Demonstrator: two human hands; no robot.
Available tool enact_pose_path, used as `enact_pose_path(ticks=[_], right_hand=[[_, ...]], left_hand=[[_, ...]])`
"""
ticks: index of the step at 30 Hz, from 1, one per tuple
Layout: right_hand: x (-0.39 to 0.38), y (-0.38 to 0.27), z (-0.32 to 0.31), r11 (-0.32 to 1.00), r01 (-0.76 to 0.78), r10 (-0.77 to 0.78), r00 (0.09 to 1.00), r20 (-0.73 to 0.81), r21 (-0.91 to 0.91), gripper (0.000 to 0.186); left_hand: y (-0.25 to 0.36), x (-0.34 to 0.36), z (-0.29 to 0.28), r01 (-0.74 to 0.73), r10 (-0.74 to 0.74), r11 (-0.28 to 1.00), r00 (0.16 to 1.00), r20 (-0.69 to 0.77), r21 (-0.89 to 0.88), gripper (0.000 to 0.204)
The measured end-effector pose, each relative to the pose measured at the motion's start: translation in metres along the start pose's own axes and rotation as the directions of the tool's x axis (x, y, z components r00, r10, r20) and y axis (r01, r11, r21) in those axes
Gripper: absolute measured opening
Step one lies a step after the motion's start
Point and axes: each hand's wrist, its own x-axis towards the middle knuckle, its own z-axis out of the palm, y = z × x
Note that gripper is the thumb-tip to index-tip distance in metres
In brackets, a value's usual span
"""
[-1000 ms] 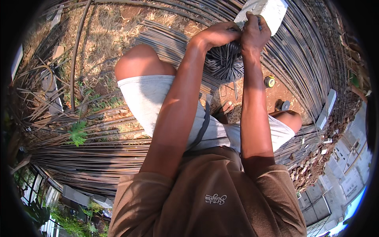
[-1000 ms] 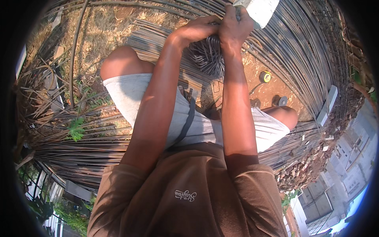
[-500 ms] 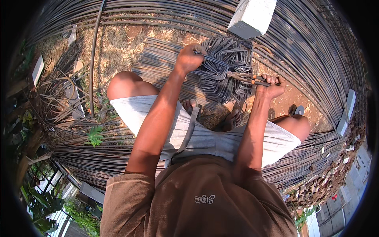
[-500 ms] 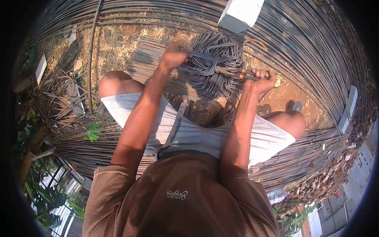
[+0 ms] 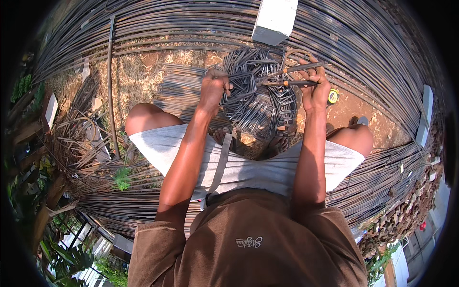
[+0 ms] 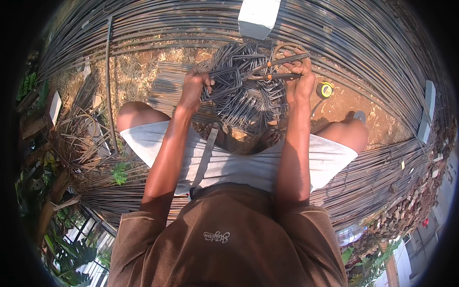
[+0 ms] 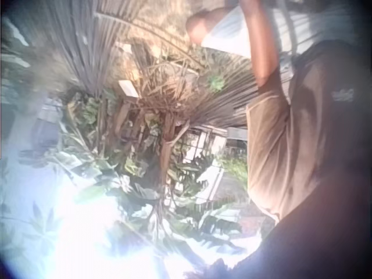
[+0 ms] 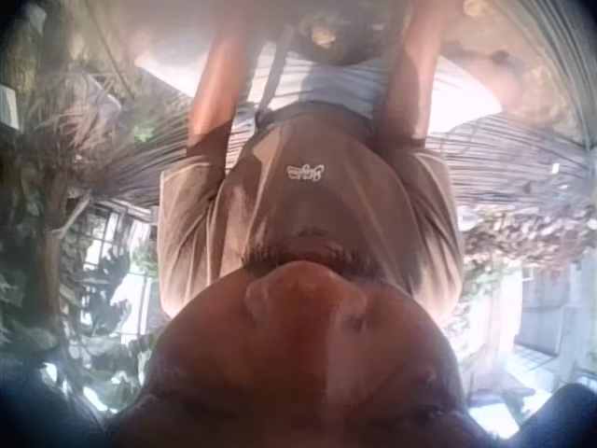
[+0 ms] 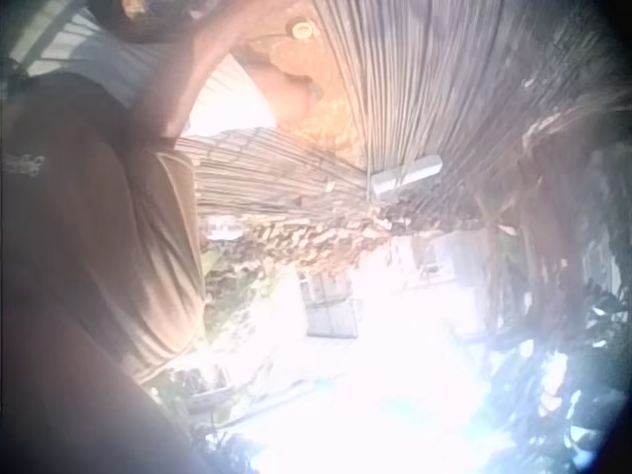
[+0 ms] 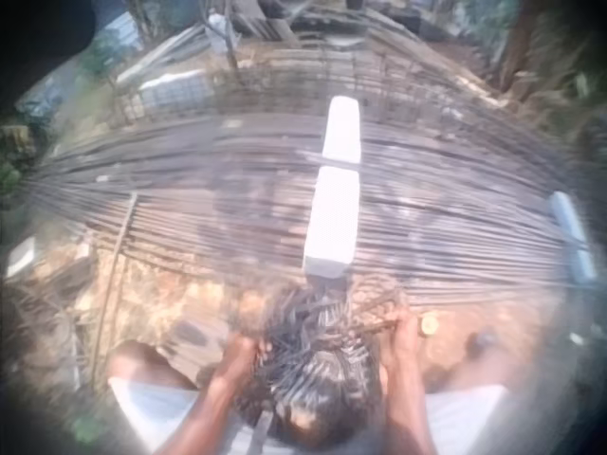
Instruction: The person uses an angle grinder to cut long metal rods on the ground, then gathers and organizes the cut pieces. The person sits on the ground while cutting and later walks to retrieve more rods before returning to continue cutting and bundling them.
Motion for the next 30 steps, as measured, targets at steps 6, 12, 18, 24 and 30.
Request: enact_pose_path(ticks=[6, 12, 18, 24, 30], right_hand=[[-0.027, 0.003, -0.031, 0.991, 0.074, -0.054, 0.984, -0.171, 0.113, 0.093], [-0.015, -0.047, -0.099, 0.936, 0.349, -0.31, 0.881, -0.358, 0.047, 0.058], [0.023, -0.039, -0.094, 0.706, -0.139, -0.264, 0.859, -0.439, -0.695, 0.032], [0.084, 0.096, -0.156, 0.211, -0.4, -0.54, 0.713, -0.448, -0.892, 0.052], [0.09, 0.072, -0.1, 0.345, -0.216, -0.322, 0.887, -0.332, -0.913, 0.059]], left_hand=[[0.011, -0.053, 0.01, 0.045, -0.066, 0.989, 0.987, -0.145, -0.143, 0.035], [0.09, -0.094, -0.027, -0.315, 0.308, 0.949, 0.939, 0.155, 0.023, 0.045], [0.099, -0.091, -0.043, -0.362, 0.364, 0.874, 0.93, 0.056, 0.324, 0.041], [0.089, -0.097, -0.016, -0.336, 0.33, 0.924, 0.942, 0.067, 0.184, 0.048], [0.064, -0.119, -0.031, -0.272, 0.271, 0.962, 0.962, 0.023, 0.022, 0.047]])
